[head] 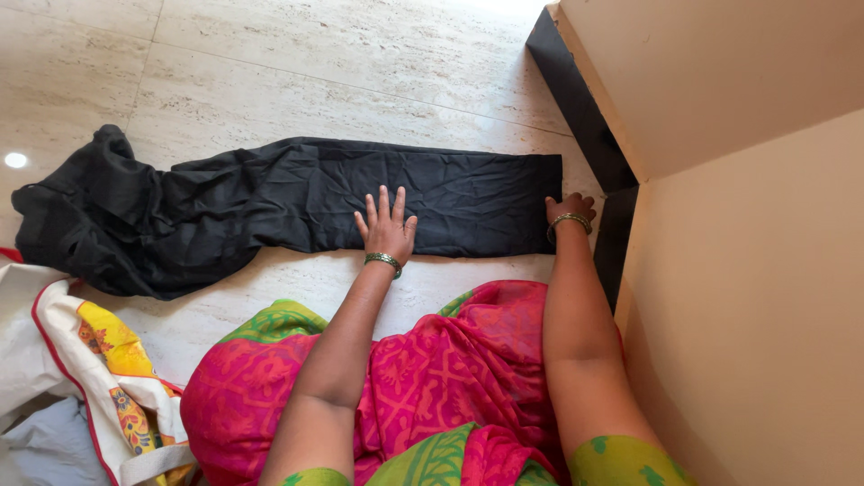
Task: The person folds black trousers by hand while sitting on the floor, smoothing the fabric and aligning the legs before placing them into a large bag.
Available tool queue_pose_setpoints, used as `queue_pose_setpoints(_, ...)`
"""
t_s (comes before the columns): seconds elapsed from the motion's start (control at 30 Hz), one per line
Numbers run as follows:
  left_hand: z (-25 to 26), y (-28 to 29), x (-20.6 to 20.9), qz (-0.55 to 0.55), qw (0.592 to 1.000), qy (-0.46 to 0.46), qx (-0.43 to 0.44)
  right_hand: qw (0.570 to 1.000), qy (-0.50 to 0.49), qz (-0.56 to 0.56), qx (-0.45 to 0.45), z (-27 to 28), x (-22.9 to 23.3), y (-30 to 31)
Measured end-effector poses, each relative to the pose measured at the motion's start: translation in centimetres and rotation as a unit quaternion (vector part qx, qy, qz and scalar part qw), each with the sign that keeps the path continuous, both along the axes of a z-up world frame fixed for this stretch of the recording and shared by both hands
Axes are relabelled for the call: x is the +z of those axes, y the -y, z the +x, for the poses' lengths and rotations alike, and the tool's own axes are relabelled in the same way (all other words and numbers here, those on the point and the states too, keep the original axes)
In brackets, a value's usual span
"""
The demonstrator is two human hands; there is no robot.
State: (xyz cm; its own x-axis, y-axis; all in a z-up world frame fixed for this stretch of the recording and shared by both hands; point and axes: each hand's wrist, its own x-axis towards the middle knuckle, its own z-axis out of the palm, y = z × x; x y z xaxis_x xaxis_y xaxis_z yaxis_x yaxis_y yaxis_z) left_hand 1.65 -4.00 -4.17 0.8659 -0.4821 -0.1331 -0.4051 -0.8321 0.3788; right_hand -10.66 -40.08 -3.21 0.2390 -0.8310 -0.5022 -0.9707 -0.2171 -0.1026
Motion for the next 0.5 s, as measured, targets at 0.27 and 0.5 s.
queue_pose_setpoints(0.27, -8.9, -3.9, 7.4, -0.097, 0.982, -0.164, -0.007, 0.995, 0.059, 0.054, -0.059, -0.5, -0.9, 0.1)
queue_pose_setpoints(0.5, -11.7, -8.0, 6.5, -0.176, 0.961, -0.215, 0.002, 0.976, 0.145, 0.132, -0.099, -1.3, -2.6, 1.9)
